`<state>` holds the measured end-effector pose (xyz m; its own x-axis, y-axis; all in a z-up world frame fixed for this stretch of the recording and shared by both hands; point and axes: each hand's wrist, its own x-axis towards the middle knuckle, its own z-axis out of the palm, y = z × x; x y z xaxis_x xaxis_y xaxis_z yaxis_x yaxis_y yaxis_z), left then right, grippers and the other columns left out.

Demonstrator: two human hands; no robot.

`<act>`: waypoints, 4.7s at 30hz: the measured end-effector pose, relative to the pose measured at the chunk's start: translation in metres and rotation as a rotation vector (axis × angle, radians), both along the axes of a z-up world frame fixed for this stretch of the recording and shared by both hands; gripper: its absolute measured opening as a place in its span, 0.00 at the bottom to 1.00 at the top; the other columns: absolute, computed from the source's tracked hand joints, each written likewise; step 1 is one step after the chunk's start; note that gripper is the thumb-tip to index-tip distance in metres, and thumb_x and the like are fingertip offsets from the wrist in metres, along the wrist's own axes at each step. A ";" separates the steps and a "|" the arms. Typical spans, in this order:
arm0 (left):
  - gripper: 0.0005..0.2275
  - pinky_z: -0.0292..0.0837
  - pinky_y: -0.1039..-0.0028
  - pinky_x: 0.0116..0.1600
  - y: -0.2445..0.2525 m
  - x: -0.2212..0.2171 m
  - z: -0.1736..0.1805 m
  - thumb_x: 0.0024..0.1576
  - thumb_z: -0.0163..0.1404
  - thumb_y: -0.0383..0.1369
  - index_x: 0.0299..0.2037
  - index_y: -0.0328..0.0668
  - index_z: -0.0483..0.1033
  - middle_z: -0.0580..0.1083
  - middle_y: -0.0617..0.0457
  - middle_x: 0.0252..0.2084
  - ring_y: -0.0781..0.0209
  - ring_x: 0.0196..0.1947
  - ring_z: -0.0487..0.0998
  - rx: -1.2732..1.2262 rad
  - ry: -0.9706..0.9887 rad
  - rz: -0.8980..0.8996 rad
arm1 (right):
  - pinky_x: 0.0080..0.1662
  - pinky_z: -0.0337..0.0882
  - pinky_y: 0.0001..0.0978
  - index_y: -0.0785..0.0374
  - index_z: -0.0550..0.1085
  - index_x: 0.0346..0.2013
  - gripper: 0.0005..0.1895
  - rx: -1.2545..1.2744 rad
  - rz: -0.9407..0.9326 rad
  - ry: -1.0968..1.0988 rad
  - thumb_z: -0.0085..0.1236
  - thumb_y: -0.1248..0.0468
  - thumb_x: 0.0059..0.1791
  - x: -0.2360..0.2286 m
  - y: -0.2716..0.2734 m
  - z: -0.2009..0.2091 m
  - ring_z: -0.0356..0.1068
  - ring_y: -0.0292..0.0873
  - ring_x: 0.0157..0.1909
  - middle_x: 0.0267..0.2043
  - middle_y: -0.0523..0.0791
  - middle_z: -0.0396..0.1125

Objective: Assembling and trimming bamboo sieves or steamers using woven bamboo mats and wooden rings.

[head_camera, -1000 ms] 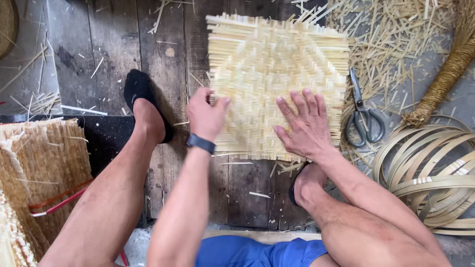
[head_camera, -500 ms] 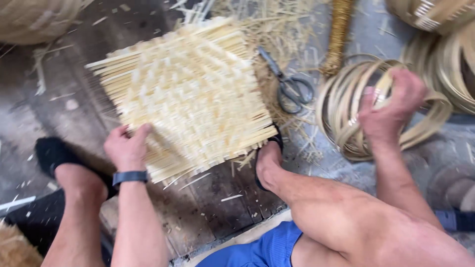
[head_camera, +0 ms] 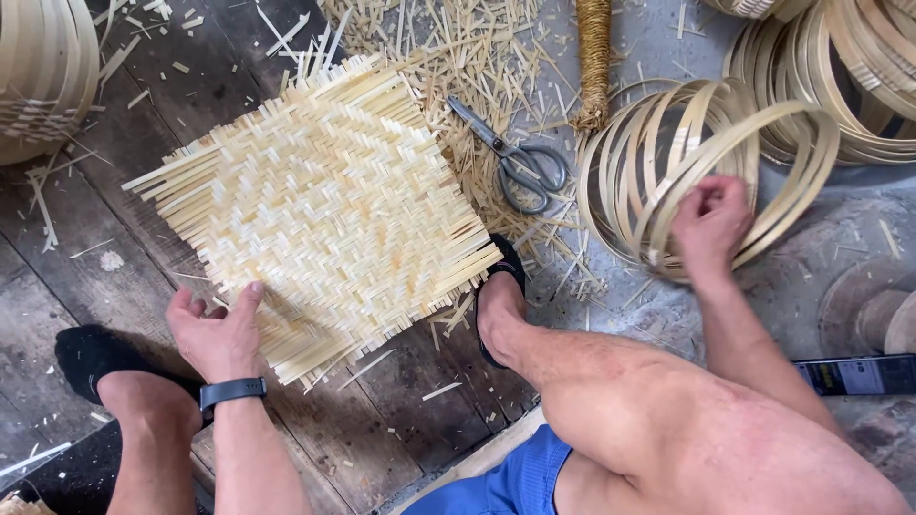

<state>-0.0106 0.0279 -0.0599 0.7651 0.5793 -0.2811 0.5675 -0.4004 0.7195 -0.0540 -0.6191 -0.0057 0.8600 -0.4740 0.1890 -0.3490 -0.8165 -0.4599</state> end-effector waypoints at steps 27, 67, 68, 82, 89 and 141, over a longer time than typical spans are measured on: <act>0.34 0.69 0.54 0.69 -0.111 0.038 0.135 0.63 0.54 0.50 0.72 0.35 0.59 0.64 0.37 0.70 0.43 0.70 0.66 -0.165 -0.317 -0.292 | 0.32 0.58 0.21 0.62 0.72 0.53 0.16 0.843 0.432 -0.368 0.48 0.52 0.70 0.073 0.101 0.203 0.54 0.31 0.25 0.28 0.38 0.56; 0.11 0.57 0.82 0.19 -0.059 0.011 0.108 0.63 0.49 0.46 0.40 0.51 0.77 0.65 0.61 0.20 0.72 0.17 0.63 -1.420 -0.654 0.591 | 0.41 0.78 0.33 0.53 0.71 0.67 0.28 0.732 0.579 0.550 0.54 0.73 0.53 0.186 0.297 0.164 0.77 0.39 0.40 0.44 0.46 0.73; 0.10 0.62 0.81 0.20 -0.054 0.009 0.101 0.60 0.52 0.43 0.45 0.51 0.79 0.70 0.60 0.23 0.73 0.18 0.66 -1.173 -0.563 0.582 | 0.40 0.78 0.32 0.53 0.72 0.66 0.29 0.661 0.560 0.558 0.55 0.74 0.51 0.186 0.299 0.151 0.76 0.37 0.38 0.42 0.45 0.73; 0.15 0.78 0.75 0.37 -0.019 0.012 0.035 0.46 0.66 0.25 0.45 0.40 0.85 0.83 0.51 0.31 0.67 0.28 0.82 -0.094 0.041 0.134 | 0.38 0.72 0.23 0.60 0.76 0.61 0.24 0.452 0.503 0.339 0.62 0.73 0.49 0.159 0.278 -0.023 0.66 0.28 0.31 0.35 0.39 0.74; 0.13 0.85 0.75 0.31 -0.022 0.009 0.038 0.47 0.66 0.25 0.42 0.33 0.83 0.83 0.49 0.34 0.65 0.28 0.84 -0.363 0.073 0.235 | 0.45 0.77 0.24 0.62 0.82 0.47 0.14 0.433 0.404 0.268 0.70 0.68 0.46 0.154 0.269 -0.035 0.75 0.33 0.36 0.39 0.46 0.78; 0.16 0.73 0.67 0.55 -0.052 0.191 0.036 0.59 0.51 0.53 0.52 0.65 0.81 0.80 0.57 0.48 0.60 0.48 0.80 -0.061 0.031 -0.505 | 0.67 0.52 0.58 0.58 0.65 0.68 0.41 -0.209 1.373 0.332 0.55 0.37 0.48 0.081 0.397 0.004 0.52 0.56 0.71 0.68 0.52 0.57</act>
